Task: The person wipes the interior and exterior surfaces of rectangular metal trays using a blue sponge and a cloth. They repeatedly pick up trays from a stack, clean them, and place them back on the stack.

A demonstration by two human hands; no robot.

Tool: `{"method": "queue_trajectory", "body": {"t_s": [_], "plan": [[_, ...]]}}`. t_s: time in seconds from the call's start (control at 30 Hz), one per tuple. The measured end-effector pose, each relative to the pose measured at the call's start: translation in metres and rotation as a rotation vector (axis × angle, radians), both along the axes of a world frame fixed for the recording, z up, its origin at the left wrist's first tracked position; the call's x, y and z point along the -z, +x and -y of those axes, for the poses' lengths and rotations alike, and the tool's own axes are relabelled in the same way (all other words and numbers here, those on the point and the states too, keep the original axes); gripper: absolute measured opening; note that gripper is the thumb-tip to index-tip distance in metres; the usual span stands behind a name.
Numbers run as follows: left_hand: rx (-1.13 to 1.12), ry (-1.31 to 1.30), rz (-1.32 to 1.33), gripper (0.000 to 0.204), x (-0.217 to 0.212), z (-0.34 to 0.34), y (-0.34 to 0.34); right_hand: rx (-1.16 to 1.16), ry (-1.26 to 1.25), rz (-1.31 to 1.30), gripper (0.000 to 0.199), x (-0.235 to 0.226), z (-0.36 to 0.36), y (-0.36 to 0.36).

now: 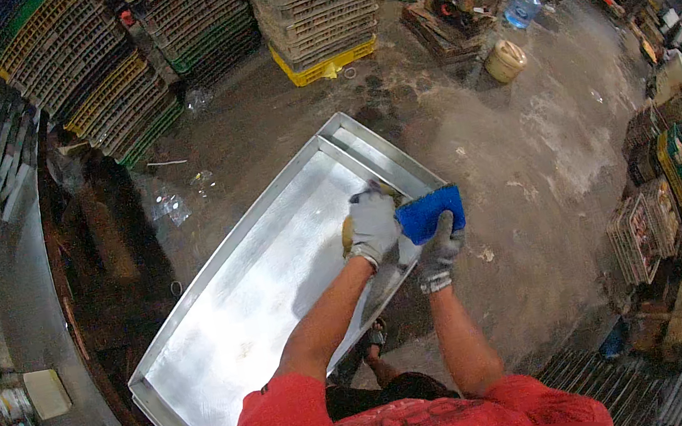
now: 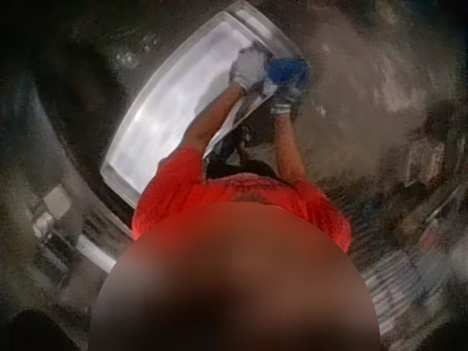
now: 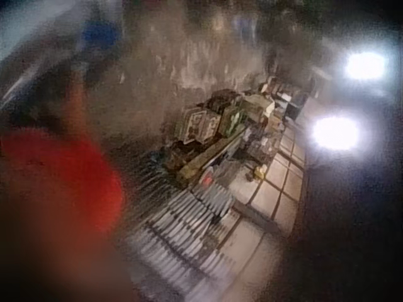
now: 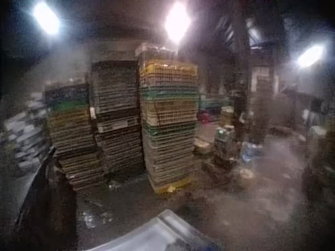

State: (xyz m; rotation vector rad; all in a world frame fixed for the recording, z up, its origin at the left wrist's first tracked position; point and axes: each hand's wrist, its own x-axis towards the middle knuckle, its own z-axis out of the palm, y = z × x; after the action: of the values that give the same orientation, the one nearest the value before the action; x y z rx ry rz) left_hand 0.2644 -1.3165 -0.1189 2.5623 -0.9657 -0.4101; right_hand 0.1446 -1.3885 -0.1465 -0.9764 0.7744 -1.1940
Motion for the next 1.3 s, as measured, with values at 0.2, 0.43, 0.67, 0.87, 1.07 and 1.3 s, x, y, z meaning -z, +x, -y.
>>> {"method": "queue_trajectory", "body": {"t_s": [0.2,0.43,0.67,0.87,1.07,1.3], "plan": [[0.350,-0.111,0.039,0.024,0.012,-0.003,-0.040,-0.004,-0.082,-0.143,0.031,0.000,0.019,0.004],[0.800,0.131,0.284,0.018,-0.042,-0.200,-0.068,-0.417,-0.789,-1.178,0.038,-0.053,0.033,0.012],[0.250,0.635,-0.369,0.037,-0.151,-0.478,-0.126,-0.812,-1.012,-1.458,0.043,-0.063,-0.006,0.042],[-0.127,-0.102,0.172,0.052,-0.115,-0.564,-0.089,-1.422,-0.361,-1.196,0.038,-0.065,-0.197,-0.003],[-1.031,-0.152,0.394,0.049,-0.058,-0.694,-0.075,-1.381,-1.098,-1.248,0.045,-0.075,-0.475,-0.049],[-0.559,-0.079,0.088,0.026,0.026,-0.764,-0.110,-1.941,-1.083,-1.029,0.057,-0.124,-0.595,-0.058]]}}
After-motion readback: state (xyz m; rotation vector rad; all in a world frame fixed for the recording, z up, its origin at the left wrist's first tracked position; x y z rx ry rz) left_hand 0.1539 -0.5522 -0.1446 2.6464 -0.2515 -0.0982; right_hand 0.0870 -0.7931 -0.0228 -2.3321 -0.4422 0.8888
